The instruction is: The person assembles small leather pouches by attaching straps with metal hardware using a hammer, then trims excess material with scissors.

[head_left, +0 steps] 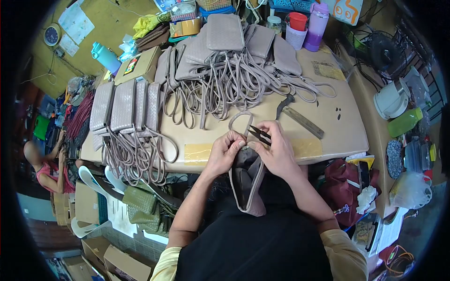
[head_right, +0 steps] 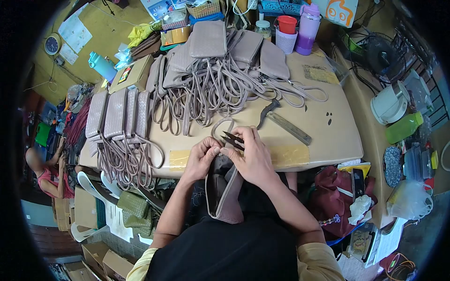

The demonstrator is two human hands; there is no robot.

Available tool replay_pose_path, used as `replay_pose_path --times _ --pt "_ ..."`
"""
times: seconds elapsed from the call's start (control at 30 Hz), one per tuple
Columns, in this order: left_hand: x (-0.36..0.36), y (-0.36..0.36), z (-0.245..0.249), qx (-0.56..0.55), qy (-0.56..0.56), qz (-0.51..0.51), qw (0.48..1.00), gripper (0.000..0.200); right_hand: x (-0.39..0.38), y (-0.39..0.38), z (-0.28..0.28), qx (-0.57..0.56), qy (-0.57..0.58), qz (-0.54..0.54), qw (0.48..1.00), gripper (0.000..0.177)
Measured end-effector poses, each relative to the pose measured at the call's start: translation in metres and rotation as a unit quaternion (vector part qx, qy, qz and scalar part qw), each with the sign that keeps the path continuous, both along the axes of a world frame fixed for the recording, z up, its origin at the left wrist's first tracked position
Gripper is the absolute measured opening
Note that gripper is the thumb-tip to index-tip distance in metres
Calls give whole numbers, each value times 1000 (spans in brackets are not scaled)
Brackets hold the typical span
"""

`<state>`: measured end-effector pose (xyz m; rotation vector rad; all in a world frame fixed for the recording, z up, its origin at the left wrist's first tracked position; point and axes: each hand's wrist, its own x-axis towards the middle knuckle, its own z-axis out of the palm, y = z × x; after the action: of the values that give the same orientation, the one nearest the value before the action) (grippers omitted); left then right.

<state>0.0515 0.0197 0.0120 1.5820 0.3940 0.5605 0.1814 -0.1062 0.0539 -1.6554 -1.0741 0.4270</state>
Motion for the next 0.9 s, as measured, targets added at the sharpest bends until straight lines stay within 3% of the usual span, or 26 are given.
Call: replay_pose_path --times 0.03,0.07,0.13,0.27,0.33,0.67,0.77,0.83,0.9 --pt "-1 1 -2 -10 2 -7 1000 22 -3 -5 12 -3 -110 -42 993 25" --pt "-2 3 -4 -10 3 -7 1000 22 -5 -10 21 -3 -109 -42 993 25" --pt "-1 6 -7 -67 -2 -26 997 24 -6 -19 31 -95 -217 -15 971 23" --pt "3 2 -1 -70 -22 -44 996 18 2 -22 30 -111 -230 2 967 21" --pt "4 0 7 -63 -21 -56 996 18 3 -21 30 -118 -185 21 975 19" --pt "3 0 5 -16 -27 -67 997 23 4 -20 16 -102 -211 11 972 22" --pt "2 -1 -2 -44 -40 -39 997 19 9 -16 3 -102 -169 31 980 20" --pt "-1 -1 -1 -101 -89 -3 991 23 19 -9 -22 62 77 20 995 17" --pt "-5 -2 7 -161 -74 5 984 24 22 -10 -26 66 133 74 986 16"
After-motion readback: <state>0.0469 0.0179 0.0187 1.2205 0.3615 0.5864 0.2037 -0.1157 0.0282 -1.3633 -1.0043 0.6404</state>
